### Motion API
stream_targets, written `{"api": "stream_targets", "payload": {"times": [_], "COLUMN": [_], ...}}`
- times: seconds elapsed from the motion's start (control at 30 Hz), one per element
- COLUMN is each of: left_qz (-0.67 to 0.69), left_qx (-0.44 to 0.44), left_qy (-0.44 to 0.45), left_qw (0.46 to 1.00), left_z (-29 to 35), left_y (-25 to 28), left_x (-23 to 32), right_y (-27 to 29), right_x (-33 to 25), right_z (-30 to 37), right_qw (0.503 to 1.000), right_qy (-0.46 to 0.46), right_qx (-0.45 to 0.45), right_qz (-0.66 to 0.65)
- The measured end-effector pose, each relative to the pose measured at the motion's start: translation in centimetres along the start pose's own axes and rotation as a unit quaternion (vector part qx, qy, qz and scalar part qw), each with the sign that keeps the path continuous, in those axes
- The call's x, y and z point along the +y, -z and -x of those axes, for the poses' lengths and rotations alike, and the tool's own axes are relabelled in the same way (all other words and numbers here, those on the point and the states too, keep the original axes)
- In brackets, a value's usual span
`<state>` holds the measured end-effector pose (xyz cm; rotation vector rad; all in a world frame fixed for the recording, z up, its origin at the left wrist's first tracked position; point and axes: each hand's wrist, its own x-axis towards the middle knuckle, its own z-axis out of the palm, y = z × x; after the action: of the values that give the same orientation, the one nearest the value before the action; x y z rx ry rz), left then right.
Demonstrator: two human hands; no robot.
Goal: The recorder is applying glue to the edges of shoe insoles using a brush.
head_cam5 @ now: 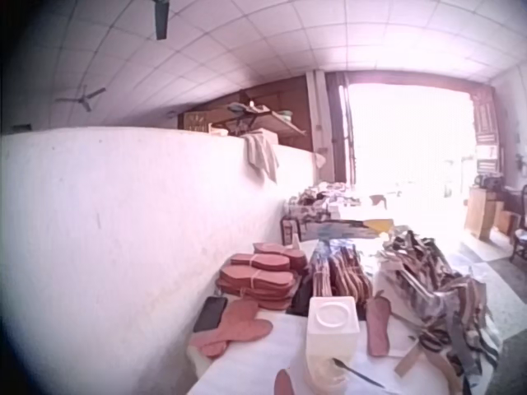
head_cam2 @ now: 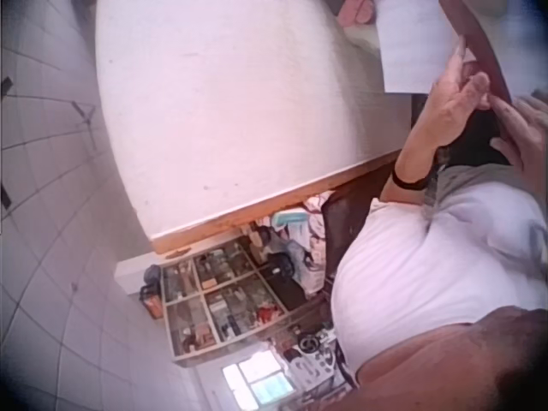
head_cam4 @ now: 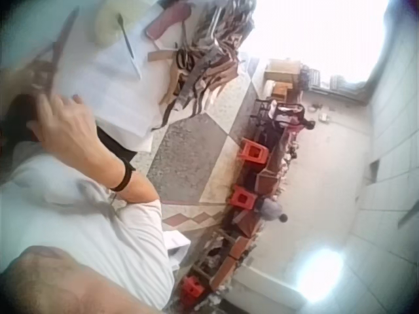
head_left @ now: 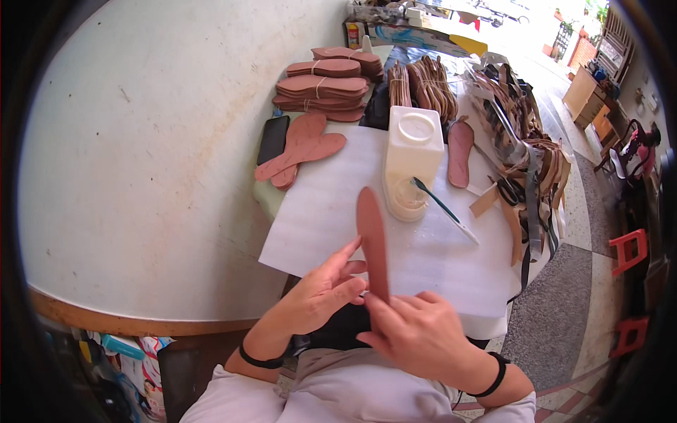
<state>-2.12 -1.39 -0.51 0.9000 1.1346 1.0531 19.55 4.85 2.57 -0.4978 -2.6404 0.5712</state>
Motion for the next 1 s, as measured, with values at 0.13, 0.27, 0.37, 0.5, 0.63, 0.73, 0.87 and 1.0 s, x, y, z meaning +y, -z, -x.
{"api": "stream_targets", "payload": {"times": [0.13, 0.27, 0.37, 0.5, 0.63, 0.73, 0.87, 1.0], "left_qz": [0.066, 0.108, 0.120, 0.034, -0.002, 0.141, 0.141, 0.163], "left_qx": [0.034, 0.047, 0.033, 0.041, 0.017, 0.013, 0.041, 0.066], "left_qy": [-0.001, 0.005, 0.010, 0.001, 0.028, 0.026, -0.002, 0.016], "left_qw": [0.997, 0.993, 0.992, 0.999, 0.999, 0.990, 0.989, 0.984], "left_z": [-1.5, -2.4, -2.4, -2.2, -2.2, -2.0, -1.1, -1.1], "left_y": [-1.9, -1.2, -1.2, -1.4, -0.4, 0.6, 1.6, 1.2], "left_x": [-1.1, -2.2, -2.4, -2.1, -1.9, -2.4, -2.0, -2.2], "right_y": [-1.7, -1.7, -2.1, -2.5, -2.1, -0.1, 1.5, 2.7], "right_x": [-0.5, 0.1, 0.5, 0.0, -0.2, 0.9, 6.9, 12.8], "right_z": [-0.6, -0.7, -0.7, -1.3, -1.8, -2.1, -0.2, 1.1], "right_qw": [0.993, 0.994, 0.992, 0.983, 0.983, 0.993, 0.989, 0.959], "right_qy": [0.051, 0.055, 0.048, 0.069, 0.089, 0.057, -0.050, -0.206], "right_qx": [-0.079, -0.088, -0.116, -0.147, -0.157, -0.083, 0.138, 0.136], "right_qz": [0.070, 0.032, 0.032, 0.083, 0.030, -0.056, 0.031, 0.136]}}
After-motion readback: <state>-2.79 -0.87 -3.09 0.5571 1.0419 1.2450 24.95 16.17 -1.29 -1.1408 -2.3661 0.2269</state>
